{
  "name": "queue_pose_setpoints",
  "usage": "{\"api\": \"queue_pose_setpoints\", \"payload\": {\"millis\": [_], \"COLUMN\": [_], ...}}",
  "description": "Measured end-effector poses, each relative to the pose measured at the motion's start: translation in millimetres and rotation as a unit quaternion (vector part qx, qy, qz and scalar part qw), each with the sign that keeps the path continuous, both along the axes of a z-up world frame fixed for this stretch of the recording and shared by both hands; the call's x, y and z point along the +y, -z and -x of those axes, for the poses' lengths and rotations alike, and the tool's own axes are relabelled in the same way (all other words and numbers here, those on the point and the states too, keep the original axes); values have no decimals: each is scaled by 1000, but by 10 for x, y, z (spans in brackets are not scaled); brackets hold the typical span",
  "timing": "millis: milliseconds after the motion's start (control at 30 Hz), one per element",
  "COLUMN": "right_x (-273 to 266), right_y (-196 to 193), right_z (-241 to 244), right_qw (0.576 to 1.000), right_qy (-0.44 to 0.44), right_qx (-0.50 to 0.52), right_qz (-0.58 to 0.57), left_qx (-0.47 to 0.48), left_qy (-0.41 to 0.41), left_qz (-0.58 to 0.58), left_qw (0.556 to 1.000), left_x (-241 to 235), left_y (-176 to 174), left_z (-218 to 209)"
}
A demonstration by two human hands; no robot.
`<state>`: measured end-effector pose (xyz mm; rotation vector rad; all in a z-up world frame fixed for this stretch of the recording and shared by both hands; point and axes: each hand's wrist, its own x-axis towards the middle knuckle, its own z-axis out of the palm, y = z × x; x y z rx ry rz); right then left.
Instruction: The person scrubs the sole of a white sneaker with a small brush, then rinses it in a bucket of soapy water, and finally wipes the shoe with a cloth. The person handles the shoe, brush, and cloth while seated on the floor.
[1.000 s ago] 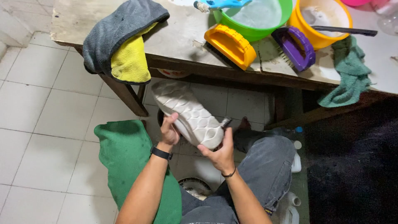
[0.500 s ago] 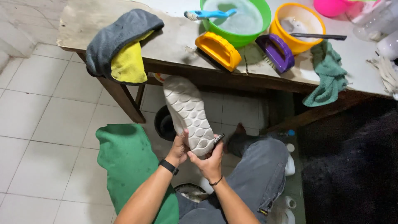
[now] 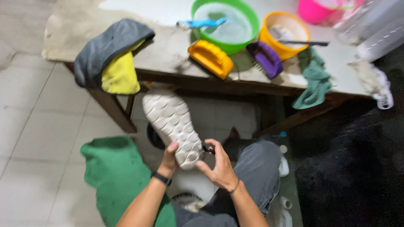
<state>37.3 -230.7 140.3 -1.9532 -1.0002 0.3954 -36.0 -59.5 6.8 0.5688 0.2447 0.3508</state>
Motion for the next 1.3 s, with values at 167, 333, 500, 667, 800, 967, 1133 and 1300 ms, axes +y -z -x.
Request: {"api": "queue_pose_setpoints", "payload": {"millis": [167, 333, 500, 667, 800, 967, 1133, 1300], "right_x": [-155, -218, 150, 659, 624, 373, -16, -274], "right_y": [-908, -2047, -2537, -2544, -2561, -2713, -2355, -1932], "right_z": [-572, -1401, -2490, -2932, -2960, -2503, -2558, -2743], "right_qw": [980, 898, 851, 805, 822, 842, 846, 791], "right_qy": [34, 134, 203, 222, 229, 217, 196, 142], "right_qx": [-185, -418, -437, -367, -424, -412, -486, -594], "right_qz": [-58, 38, 208, 411, 304, 272, 104, 26], "left_qx": [78, 96, 55, 56, 49, 42, 79, 97], "left_qy": [-97, -131, -173, -201, -193, -202, -244, -253], "left_qz": [73, 56, 52, 44, 62, 77, 70, 81], "left_qw": [989, 985, 982, 977, 978, 976, 964, 959], "left_x": [-46, -133, -186, -199, -136, -89, -73, 12], "left_y": [479, -206, -459, -588, -779, -648, -407, -327], "left_z": [-58, -104, -164, -172, -151, -174, -204, -176]}}
